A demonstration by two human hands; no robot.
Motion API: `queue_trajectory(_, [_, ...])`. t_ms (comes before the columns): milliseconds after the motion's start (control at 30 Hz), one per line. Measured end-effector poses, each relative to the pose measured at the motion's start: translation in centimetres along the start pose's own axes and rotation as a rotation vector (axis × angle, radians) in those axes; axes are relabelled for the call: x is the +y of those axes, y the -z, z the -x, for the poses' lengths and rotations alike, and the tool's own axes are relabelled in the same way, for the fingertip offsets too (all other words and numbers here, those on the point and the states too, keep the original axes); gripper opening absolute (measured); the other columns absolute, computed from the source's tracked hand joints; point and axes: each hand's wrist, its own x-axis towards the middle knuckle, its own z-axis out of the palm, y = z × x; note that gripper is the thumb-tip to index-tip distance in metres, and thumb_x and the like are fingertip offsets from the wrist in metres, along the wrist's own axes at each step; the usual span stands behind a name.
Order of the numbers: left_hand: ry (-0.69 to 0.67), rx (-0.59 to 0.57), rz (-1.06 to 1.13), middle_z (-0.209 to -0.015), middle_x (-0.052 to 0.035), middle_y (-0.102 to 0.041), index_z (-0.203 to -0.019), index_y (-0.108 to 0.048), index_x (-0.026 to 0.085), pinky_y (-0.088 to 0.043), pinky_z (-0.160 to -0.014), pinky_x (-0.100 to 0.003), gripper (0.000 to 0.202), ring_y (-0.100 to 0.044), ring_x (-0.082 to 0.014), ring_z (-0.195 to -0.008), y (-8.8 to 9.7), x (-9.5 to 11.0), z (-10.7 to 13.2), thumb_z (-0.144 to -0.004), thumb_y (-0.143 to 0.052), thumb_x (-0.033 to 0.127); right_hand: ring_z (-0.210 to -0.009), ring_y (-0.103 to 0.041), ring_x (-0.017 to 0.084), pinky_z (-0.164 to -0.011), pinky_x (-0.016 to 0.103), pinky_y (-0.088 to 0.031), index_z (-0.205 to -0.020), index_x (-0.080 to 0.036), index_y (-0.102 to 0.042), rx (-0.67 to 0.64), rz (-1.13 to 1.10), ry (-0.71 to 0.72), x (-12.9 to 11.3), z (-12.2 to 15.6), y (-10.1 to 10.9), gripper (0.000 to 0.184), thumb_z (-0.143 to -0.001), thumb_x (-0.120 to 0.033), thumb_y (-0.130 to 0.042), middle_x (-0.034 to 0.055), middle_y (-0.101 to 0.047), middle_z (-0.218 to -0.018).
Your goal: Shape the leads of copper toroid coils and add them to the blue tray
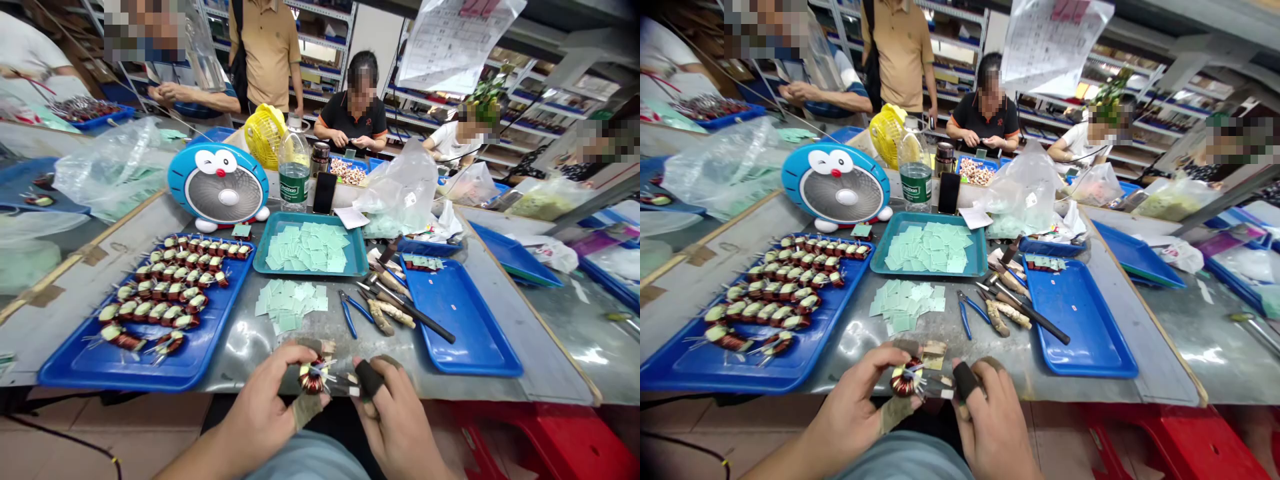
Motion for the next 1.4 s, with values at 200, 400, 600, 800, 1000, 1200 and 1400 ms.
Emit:
queue_trajectory(200, [0.111,-0.176,0.148,-0.114,-0.0025,-0.065,-0.126,-0.055,0.029,-0.051,-0.088,-0.028,0.036,-0.065,-0.0189,-0.102,0.6,0.7,-0.5,-0.094,-0.071,0.034,-0.095,-0.050,0.017,-0.079,0.029,-0.051,-0.148,-0.021,-0.047,-0.058,-0.024,0.026,0.1,-0.9,0.4,0.050,-0.098,-0.022,-0.053,0.0110,-0.056,-0.111])
queue_trajectory(400, [0.132,-0.295,0.248,-0.102,-0.0042,-0.066,-0.126,-0.054,0.024,-0.048,-0.081,-0.028,0.033,-0.063,-0.0188,-0.090,0.6,0.8,-0.5,-0.105,-0.050,0.050,-0.089,-0.051,0.014,-0.077,0.025,-0.049,-0.143,-0.020,-0.047,-0.100,-0.146,-0.006,-0.1,-0.7,0.0,0.044,-0.099,-0.017,-0.049,0.0078,-0.057,-0.102])
queue_trajectory(600, [0.304,-0.350,0.393,-0.088,-0.0043,-0.062,-0.109,-0.055,0.018,-0.044,-0.073,-0.028,0.051,-0.057,-0.0174,-0.079,-0.2,1.8,-0.9,-0.103,-0.038,0.066,-0.087,-0.050,0.011,-0.076,0.021,-0.042,-0.123,-0.019,-0.057,-0.109,-0.215,-0.092,-0.2,-0.2,0.5,0.028,-0.097,-0.013,-0.048,0.0048,-0.057,-0.096])
queue_trajectory(800, [0.407,-0.285,0.436,-0.080,-0.0012,-0.057,-0.097,-0.057,0.018,-0.041,-0.068,-0.025,0.042,-0.050,-0.0144,-0.073,-0.6,2.5,-0.8,-0.105,-0.044,0.057,-0.089,-0.043,0.015,-0.079,0.026,-0.031,-0.090,-0.016,-0.061,-0.037,-0.021,-0.033,0.1,-1.3,2.6,0.018,-0.089,-0.006,-0.046,0.0059,-0.058,-0.096])
queue_trajectory(1000, [0.439,-0.304,0.770,-0.080,-0.0031,-0.060,-0.101,-0.051,0.019,-0.045,-0.059,-0.023,0.047,-0.055,-0.0137,-0.066,-0.9,1.5,-0.4,-0.101,-0.044,0.065,-0.087,-0.041,0.014,-0.077,0.024,-0.029,-0.096,-0.017,-0.061,-0.079,-0.136,-0.067,-0.5,-2.1,2.3,0.020,-0.087,-0.004,-0.049,0.0038,-0.056,-0.094])
queue_trajectory(1200, [0.253,-0.433,0.417,-0.083,-0.0038,-0.063,-0.105,-0.056,0.018,-0.044,-0.065,-0.026,0.047,-0.055,-0.0154,-0.071,1.2,2.2,-1.8,-0.098,-0.054,0.064,-0.089,-0.043,0.013,-0.078,0.023,-0.032,-0.103,-0.018,-0.062,-0.099,-0.185,-0.068,-0.4,-2.2,2.6,0.023,-0.090,-0.005,-0.048,0.0035,-0.056,-0.096])
queue_trajectory(1400, [0.215,-0.244,0.381,-0.076,-0.0036,-0.062,-0.099,-0.058,0.018,-0.041,-0.061,-0.025,0.040,-0.054,-0.0149,-0.068,-0.2,2.7,-1.2,-0.103,-0.048,0.057,-0.091,-0.045,0.013,-0.079,0.023,-0.035,-0.114,-0.017,-0.061,0.023,-0.160,-0.043,-0.6,-1.7,2.6,0.029,-0.093,-0.006,-0.045,0.0054,-0.057,-0.101])
